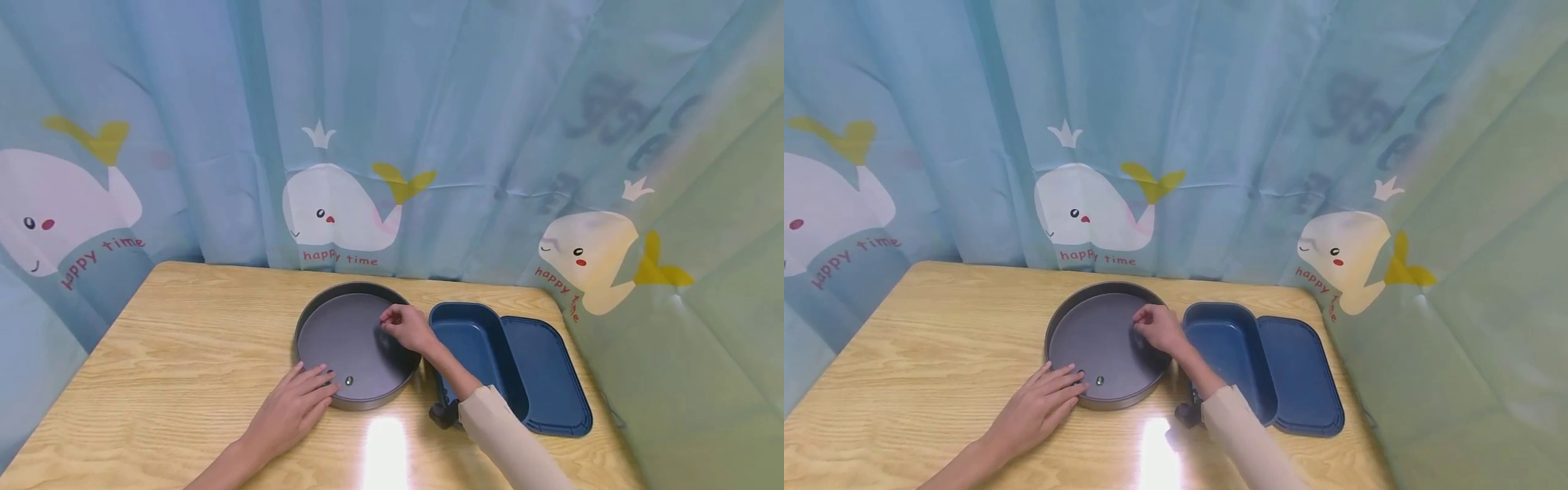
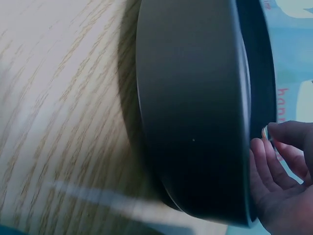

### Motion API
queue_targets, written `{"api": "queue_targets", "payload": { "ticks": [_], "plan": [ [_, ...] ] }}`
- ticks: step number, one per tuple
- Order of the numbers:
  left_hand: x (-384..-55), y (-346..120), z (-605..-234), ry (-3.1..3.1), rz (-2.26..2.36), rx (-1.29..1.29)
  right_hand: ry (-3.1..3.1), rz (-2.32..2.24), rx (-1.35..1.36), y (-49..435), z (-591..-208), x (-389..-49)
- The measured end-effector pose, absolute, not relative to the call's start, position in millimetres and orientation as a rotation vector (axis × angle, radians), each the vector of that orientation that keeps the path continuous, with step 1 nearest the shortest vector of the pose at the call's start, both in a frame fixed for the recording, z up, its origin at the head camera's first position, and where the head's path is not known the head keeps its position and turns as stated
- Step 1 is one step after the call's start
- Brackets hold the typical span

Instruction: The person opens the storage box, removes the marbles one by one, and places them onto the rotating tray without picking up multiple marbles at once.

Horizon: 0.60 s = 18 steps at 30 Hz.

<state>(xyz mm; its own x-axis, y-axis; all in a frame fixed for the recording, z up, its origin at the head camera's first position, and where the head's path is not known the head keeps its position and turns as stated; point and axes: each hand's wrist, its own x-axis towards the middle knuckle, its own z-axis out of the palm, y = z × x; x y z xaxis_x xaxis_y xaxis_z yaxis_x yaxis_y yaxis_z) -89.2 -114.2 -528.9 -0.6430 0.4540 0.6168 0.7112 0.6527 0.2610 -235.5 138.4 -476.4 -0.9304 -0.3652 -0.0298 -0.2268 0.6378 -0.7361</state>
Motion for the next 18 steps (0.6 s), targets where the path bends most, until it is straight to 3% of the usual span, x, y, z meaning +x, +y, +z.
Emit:
{"api": "queue_targets", "payload": {
  "ticks": [18],
  "plan": [
    [-91,-113,-530,-2.341,-0.688,-0.908,2.741,-1.123,-0.397,123,-501,-248]
  ]
}}
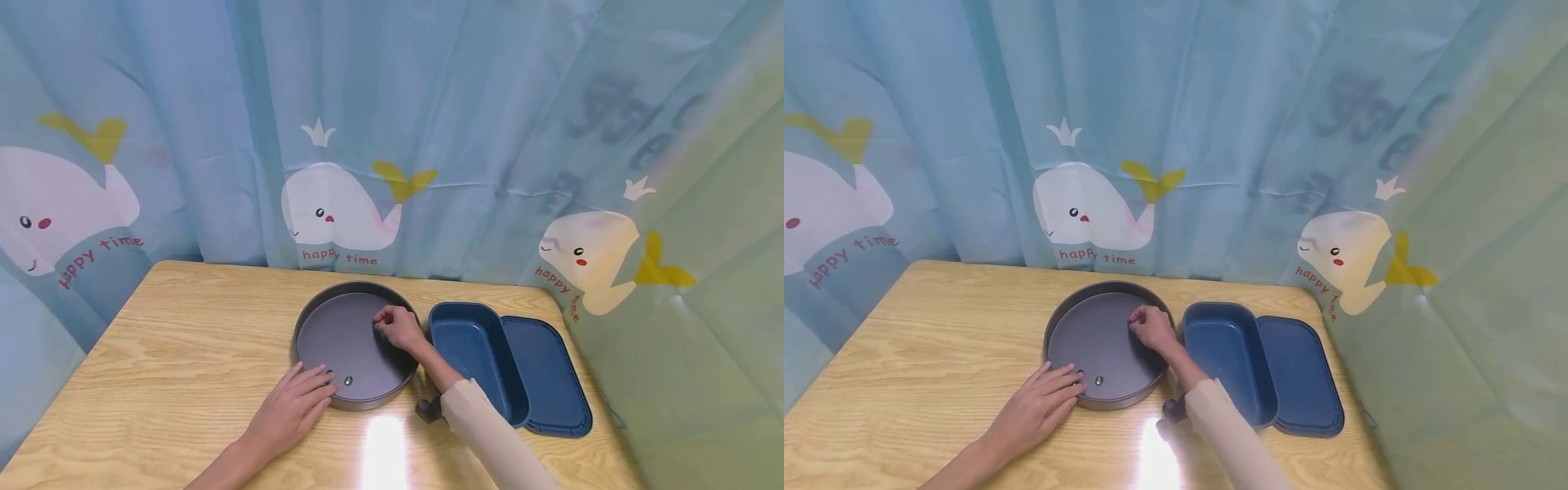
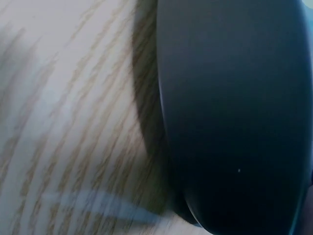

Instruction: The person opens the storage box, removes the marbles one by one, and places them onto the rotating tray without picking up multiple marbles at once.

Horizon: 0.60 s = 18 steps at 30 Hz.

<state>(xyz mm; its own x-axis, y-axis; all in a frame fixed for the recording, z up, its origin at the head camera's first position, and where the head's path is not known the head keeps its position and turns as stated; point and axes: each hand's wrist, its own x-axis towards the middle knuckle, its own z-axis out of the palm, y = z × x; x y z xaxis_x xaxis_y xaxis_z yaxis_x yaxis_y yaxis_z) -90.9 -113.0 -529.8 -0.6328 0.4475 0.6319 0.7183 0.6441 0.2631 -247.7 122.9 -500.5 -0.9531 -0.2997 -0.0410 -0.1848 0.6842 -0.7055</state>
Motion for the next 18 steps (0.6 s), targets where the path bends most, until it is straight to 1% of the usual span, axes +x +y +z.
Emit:
{"api": "queue_targets", "payload": {
  "ticks": [18],
  "plan": [
    [-90.0,-113.1,-530.2,-2.336,-0.689,-0.911,2.771,-1.128,-0.197,116.0,-506.2,-252.5]
  ]
}}
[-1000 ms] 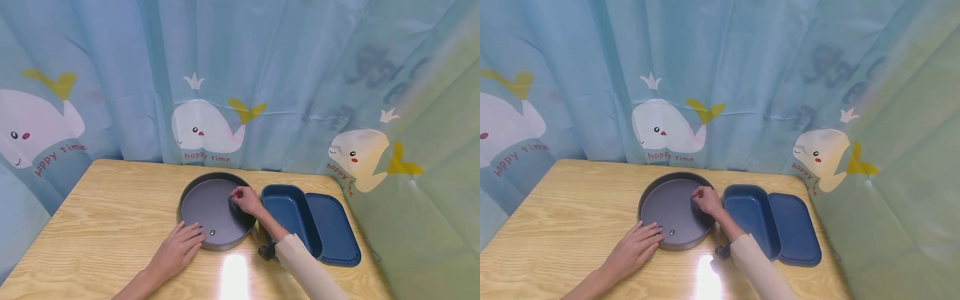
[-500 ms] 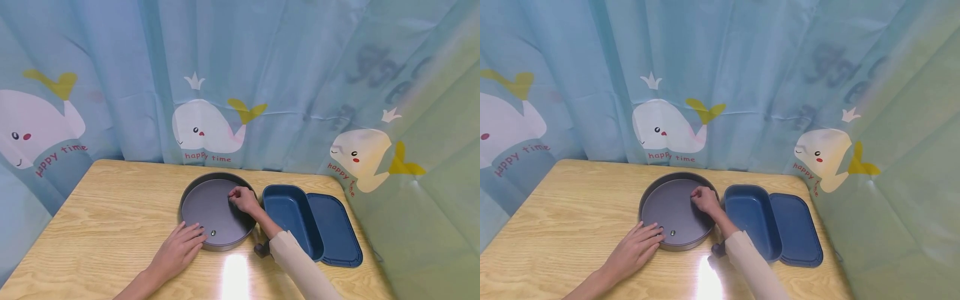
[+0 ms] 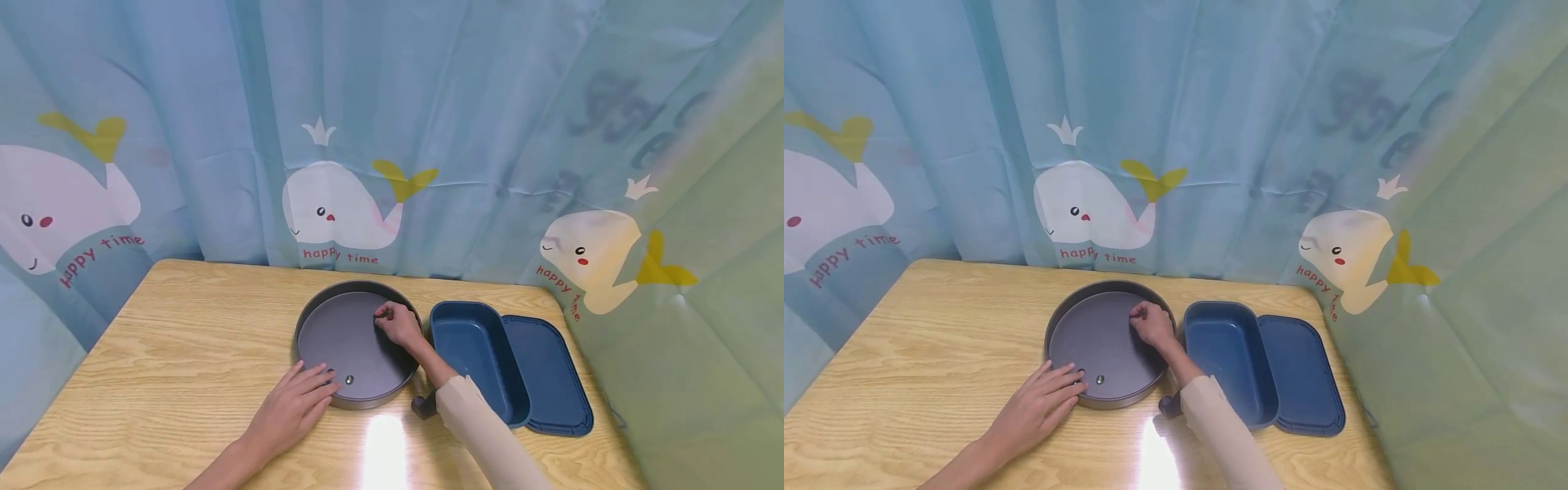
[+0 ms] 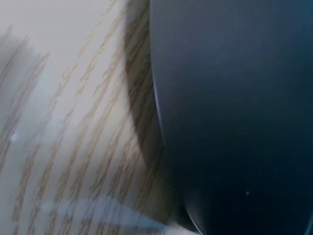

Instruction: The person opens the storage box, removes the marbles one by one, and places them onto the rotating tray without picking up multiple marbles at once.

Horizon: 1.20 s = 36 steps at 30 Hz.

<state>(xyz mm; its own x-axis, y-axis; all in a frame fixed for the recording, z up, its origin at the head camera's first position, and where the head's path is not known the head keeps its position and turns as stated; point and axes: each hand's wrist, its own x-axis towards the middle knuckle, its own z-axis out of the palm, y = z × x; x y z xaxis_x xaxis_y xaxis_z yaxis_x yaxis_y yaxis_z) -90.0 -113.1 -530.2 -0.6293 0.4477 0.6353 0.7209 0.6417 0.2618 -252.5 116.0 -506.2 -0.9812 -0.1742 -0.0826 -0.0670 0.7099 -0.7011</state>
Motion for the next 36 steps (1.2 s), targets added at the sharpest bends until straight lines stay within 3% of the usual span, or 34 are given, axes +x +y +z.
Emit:
{"api": "queue_targets", "payload": {
  "ticks": [36],
  "plan": [
    [-90.2,-114.2,-530.3,-2.318,-0.699,-0.910,2.761,-1.182,-0.191,115.8,-505.0,-249.4]
  ]
}}
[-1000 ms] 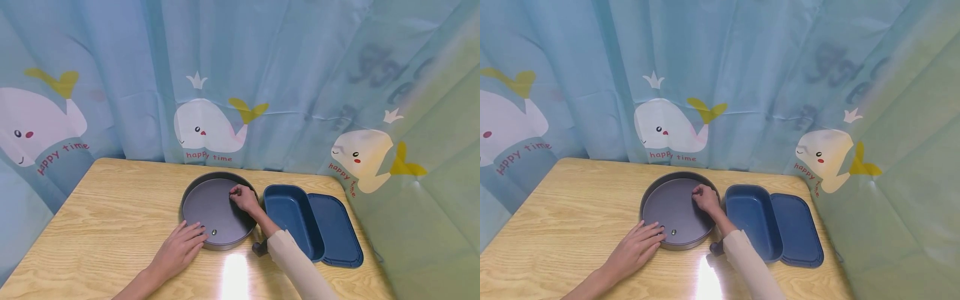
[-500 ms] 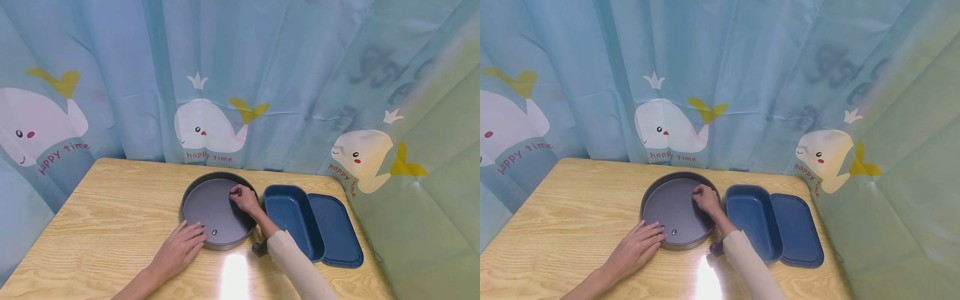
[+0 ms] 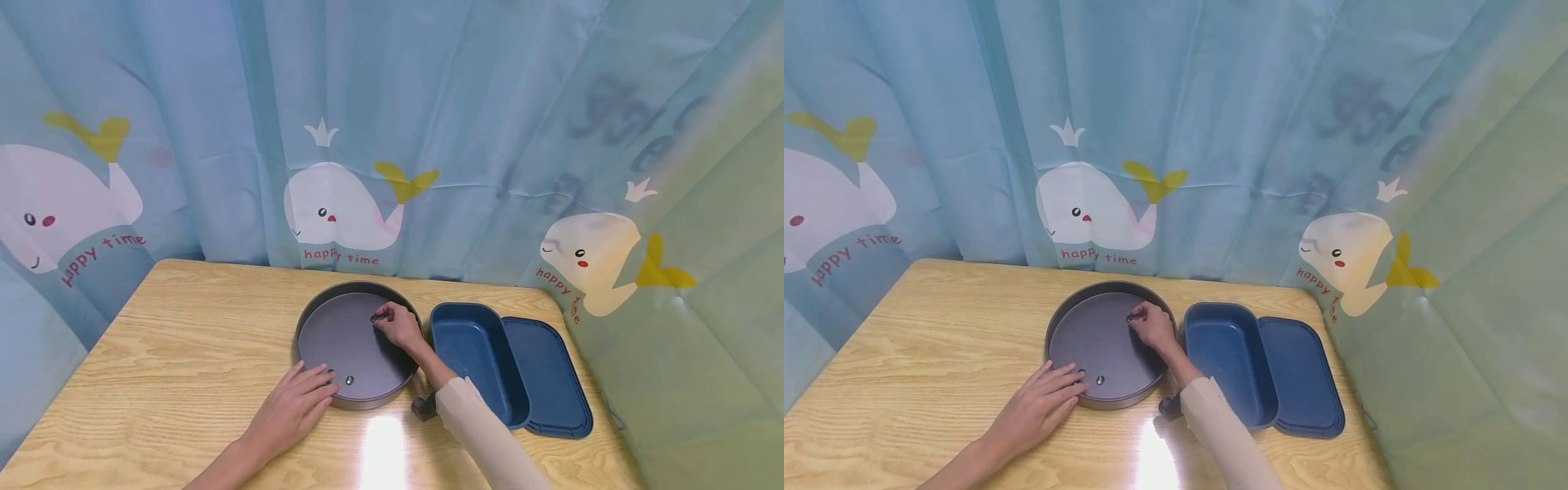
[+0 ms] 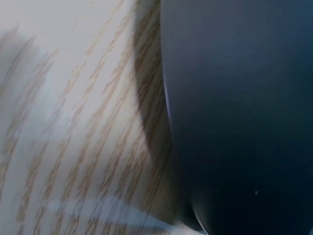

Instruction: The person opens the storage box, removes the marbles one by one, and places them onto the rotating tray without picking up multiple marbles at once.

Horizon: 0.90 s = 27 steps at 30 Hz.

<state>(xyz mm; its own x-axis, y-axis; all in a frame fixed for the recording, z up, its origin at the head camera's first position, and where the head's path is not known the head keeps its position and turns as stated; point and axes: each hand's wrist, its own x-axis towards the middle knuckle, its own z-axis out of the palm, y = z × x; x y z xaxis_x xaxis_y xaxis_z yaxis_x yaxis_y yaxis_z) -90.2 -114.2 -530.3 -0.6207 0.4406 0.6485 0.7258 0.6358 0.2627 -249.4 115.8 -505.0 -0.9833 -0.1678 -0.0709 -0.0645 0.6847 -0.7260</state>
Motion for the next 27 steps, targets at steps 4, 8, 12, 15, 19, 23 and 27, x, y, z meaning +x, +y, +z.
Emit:
{"api": "queue_targets", "payload": {
  "ticks": [4,8,12,15,19,23,27],
  "plan": [
    [-90,-114,-530,-2.321,-0.696,-0.915,2.749,-1.183,-0.181,115,-504,-250],
    [-90,-115,-531,-2.327,-0.693,-0.912,2.729,-1.188,-0.171,115,-504,-250],
    [-90,-115,-532,-2.320,-0.693,-0.908,2.713,-1.213,-0.180,116,-502,-248],
    [-90,-115,-532,-2.322,-0.690,-0.907,2.688,-1.248,-0.185,116,-499,-246],
    [-90,-115,-531,-2.338,-0.689,-0.904,2.640,-1.293,-0.203,119,-492,-242],
    [-89,-115,-530,-2.349,-0.691,-0.901,2.572,-1.351,-0.237,125,-482,-239],
    [-89,-115,-529,-2.351,-0.691,-0.904,2.493,-1.416,-0.245,135,-469,-234]
  ]
}}
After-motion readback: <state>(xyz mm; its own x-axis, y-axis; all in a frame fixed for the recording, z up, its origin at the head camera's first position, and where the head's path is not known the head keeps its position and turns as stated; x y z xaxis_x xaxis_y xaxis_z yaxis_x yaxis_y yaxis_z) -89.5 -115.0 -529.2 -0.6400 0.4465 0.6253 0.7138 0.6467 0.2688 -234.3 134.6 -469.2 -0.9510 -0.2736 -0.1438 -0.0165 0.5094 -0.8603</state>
